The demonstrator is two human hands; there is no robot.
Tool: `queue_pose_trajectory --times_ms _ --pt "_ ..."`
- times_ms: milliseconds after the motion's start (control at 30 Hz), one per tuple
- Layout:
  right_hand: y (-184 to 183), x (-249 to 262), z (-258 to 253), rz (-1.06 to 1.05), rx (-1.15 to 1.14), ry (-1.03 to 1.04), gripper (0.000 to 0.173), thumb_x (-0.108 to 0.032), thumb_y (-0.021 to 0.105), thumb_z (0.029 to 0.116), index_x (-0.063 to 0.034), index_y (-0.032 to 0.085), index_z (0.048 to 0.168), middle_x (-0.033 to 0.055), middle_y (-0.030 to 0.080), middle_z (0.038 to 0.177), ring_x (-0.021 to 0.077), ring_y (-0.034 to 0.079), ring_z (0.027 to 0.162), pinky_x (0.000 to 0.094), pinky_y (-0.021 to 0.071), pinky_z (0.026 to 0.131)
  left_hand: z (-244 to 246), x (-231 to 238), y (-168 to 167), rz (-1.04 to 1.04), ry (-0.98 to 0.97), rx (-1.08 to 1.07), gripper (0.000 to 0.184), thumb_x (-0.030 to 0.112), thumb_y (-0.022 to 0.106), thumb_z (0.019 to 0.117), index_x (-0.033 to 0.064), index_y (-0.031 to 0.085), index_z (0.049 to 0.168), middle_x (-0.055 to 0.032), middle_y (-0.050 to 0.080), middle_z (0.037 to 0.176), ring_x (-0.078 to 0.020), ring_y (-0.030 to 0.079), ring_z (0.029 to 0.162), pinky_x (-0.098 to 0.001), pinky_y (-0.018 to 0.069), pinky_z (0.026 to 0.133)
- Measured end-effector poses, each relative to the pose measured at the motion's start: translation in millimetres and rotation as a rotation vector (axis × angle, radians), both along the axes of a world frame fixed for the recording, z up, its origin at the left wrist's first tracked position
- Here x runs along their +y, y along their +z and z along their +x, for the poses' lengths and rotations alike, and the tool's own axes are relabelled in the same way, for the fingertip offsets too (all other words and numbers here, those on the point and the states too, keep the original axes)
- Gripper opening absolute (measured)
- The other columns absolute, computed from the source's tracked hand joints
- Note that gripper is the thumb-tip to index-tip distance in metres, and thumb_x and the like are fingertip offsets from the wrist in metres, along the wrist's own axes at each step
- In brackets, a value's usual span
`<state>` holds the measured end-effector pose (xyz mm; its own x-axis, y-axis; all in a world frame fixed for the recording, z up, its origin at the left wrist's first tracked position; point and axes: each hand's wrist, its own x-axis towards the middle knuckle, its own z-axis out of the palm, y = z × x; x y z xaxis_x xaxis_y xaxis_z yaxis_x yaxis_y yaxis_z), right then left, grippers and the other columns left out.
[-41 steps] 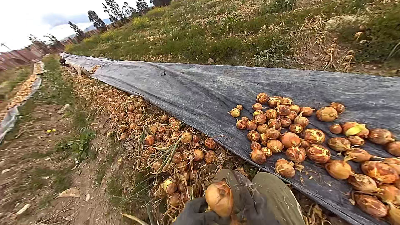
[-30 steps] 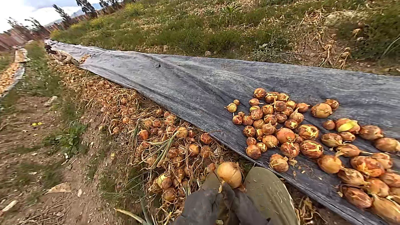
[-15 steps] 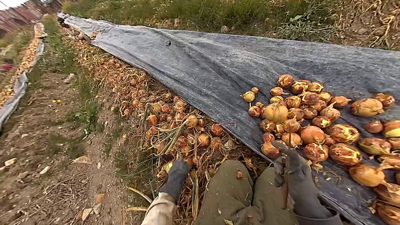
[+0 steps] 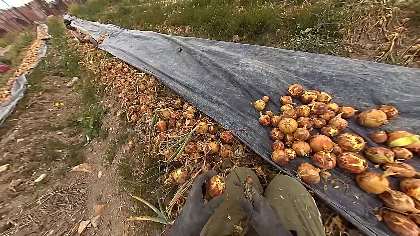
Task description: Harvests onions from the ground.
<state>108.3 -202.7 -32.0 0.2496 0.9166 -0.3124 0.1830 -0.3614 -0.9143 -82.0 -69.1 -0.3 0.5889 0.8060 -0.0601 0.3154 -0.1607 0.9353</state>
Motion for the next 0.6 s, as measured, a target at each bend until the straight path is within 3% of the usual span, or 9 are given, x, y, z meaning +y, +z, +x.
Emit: queue_pose_trajectory --times_ms 33,100,167,233,267,333,400,533,600 --pt "2.5 1.9 -6.2 0.069 0.102 -0.035 0.066 -0.061 0.048 0.1009 -0.011 0.052 0.143 0.0072 0.068 0.1 0.0162 0.068 0.078 0.0394 0.0602 0.072 3.4 -14.3 7.1 0.083 -0.073 -0.001 0.071 0.021 0.089 0.0795 0.0123 0.057 0.142 -0.0078 0.062 0.138 -0.019 0.062 0.124 -0.0369 0.0565 0.104" --pt "2.7 -1.9 -17.2 0.209 0.318 -0.111 0.057 -0.056 0.041 0.1056 -0.0119 0.054 0.14 0.0041 0.069 0.098 0.0149 0.065 0.065 0.0361 0.0589 0.057 5.0 -37.0 16.7 0.297 -0.211 0.124 0.065 0.017 0.081 0.0861 0.0141 0.058 0.146 -0.0111 0.065 0.136 -0.0223 0.063 0.125 -0.0409 0.0549 0.106" --pt "-1.5 -5.9 -16.1 0.259 0.297 -0.108 0.051 -0.048 0.033 0.1098 -0.0196 0.059 0.142 0.0023 0.072 0.116 0.0137 0.068 0.076 0.0336 0.0595 0.063 1.9 -55.8 25.4 0.291 -0.235 0.312 0.057 0.013 0.071 0.0932 0.0105 0.056 0.148 -0.0151 0.069 0.129 -0.0281 0.069 0.116 -0.0491 0.0572 0.1" --pt "-4.3 -13.7 -15.5 0.293 -0.069 -0.096 0.049 -0.041 0.034 0.1105 -0.0156 0.059 0.144 0.0041 0.072 0.121 0.0127 0.072 0.097 0.036 0.0605 0.084 -5.2 -65.6 27.9 0.121 -0.216 0.465 0.043 0.02 0.063 0.1005 0.0078 0.062 0.142 -0.0144 0.075 0.113 -0.0292 0.074 0.1 -0.0528 0.0583 0.093" --pt "-7.6 -17.7 -16.6 0.373 -0.284 -0.124 0.05 -0.04 0.038 0.1091 -0.0096 0.06 0.143 0.0087 0.074 0.117 0.0177 0.074 0.096 0.0424 0.0609 0.083 -8.8 -65.1 26.1 0.06 -0.212 0.527 0.034 0.026 0.059 0.1031 0.0079 0.069 0.131 -0.0105 0.077 0.101 -0.026 0.075 0.09 -0.0514 0.0596 0.088" --pt "-7.3 -24.7 -14.3 0.496 -0.47 -0.204 0.054 -0.041 0.042 0.1075 -0.0031 0.061 0.14 0.011 0.075 0.115 0.0168 0.075 0.095 0.0399 0.0618 0.08 -12.6 -55.7 26.8 0.01 -0.205 0.611 0.035 0.037 0.051 0.1061 0.009 0.073 0.109 -0.0056 0.075 0.085 -0.0215 0.072 0.078 -0.0481 0.0588 0.08" --pt "-0.3 -33.4 -5.8 0.336 -0.415 -0.19 0.051 -0.042 0.042 0.1075 -0.0078 0.061 0.141 0.0072 0.074 0.118 0.0131 0.073 0.101 0.0368 0.06 0.087 -10.2 -46.1 36.8 0.116 -0.166 0.661 0.04 0.04 0.049 0.1062 0.0077 0.073 0.103 -0.008 0.073 0.09 -0.024 0.072 0.084 -0.0504 0.0578 0.083" --pt "-11.2 -24.9 8.2 -0.212 -0.263 0.137 0.07 -0.069 0.04 0.0994 -0.0105 0.066 0.127 0.0165 0.072 0.103 0.0333 0.071 0.1 0.0583 0.0537 0.089 10.6 -43.5 47.4 0.47 -0.168 0.681 0.039 0.035 0.05 0.1059 0.011 0.074 0.124 -0.0091 0.078 0.105 -0.0278 0.075 0.1 -0.0513 0.0601 0.088" --pt "-18.9 -22.9 1.3 -0.143 -0.082 0.084 0.063 -0.064 0.04 0.1018 -0.0089 0.068 0.114 0.0114 0.067 0.085 0.0257 0.067 0.077 0.0495 0.0557 0.074 28.8 -43.4 49.8 0.327 -0.35 0.84 0.045 0.043 0.043 0.1082 0.0097 0.071 0.118 -0.0139 0.075 0.108 -0.0332 0.072 0.104 -0.0559 0.0565 0.088"
